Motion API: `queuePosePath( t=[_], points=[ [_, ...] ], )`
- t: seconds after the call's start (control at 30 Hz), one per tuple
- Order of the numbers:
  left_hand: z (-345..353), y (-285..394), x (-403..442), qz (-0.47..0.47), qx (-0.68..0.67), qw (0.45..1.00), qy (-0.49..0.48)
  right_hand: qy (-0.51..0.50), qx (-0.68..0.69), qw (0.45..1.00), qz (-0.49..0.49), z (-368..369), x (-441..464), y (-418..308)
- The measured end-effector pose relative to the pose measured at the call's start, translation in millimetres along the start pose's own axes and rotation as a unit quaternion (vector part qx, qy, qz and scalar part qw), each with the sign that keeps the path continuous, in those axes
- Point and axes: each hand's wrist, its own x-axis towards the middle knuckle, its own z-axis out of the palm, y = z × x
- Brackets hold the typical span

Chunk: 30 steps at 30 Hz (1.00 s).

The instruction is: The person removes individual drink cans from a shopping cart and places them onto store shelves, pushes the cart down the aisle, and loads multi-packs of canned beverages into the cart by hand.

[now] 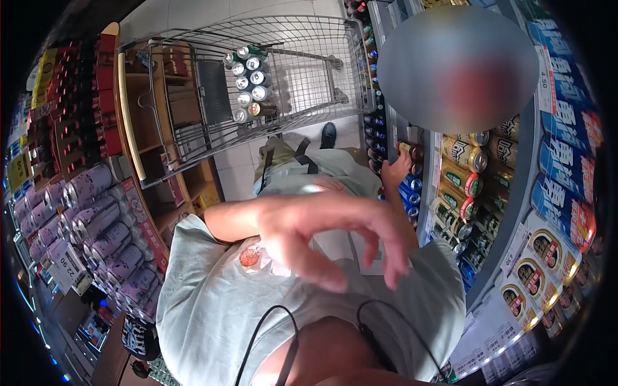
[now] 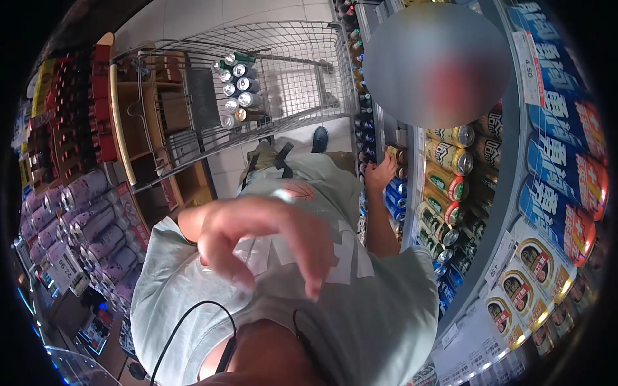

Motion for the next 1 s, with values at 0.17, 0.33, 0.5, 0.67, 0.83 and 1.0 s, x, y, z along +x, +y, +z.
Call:
queuePosePath(
  t=[0.17,0.33,0.5,0.67,0.83,1.0],
  points=[
    [-81,6,-104,-0.167,0.223,0.9,0.335,0.0,0.146,0.989,-0.012,-12,1,-69],
    [-189,-18,-266,-0.393,0.504,0.626,0.448,-0.149,0.28,0.947,-0.041,3,31,-201],
    [-266,-46,-377,-0.486,0.501,0.537,0.473,-0.39,0.239,0.888,-0.042,104,38,-324],
    [-308,-32,-390,-0.582,0.491,0.449,0.467,-0.461,0.09,0.875,0.117,226,8,-388],
    [-352,-75,-419,-0.563,0.614,0.363,0.418,-0.398,0.121,0.872,0.257,274,-18,-429],
    [-378,-125,-447,-0.565,0.721,0.258,0.307,-0.396,0.049,0.864,0.307,315,-29,-435]
  ],
)
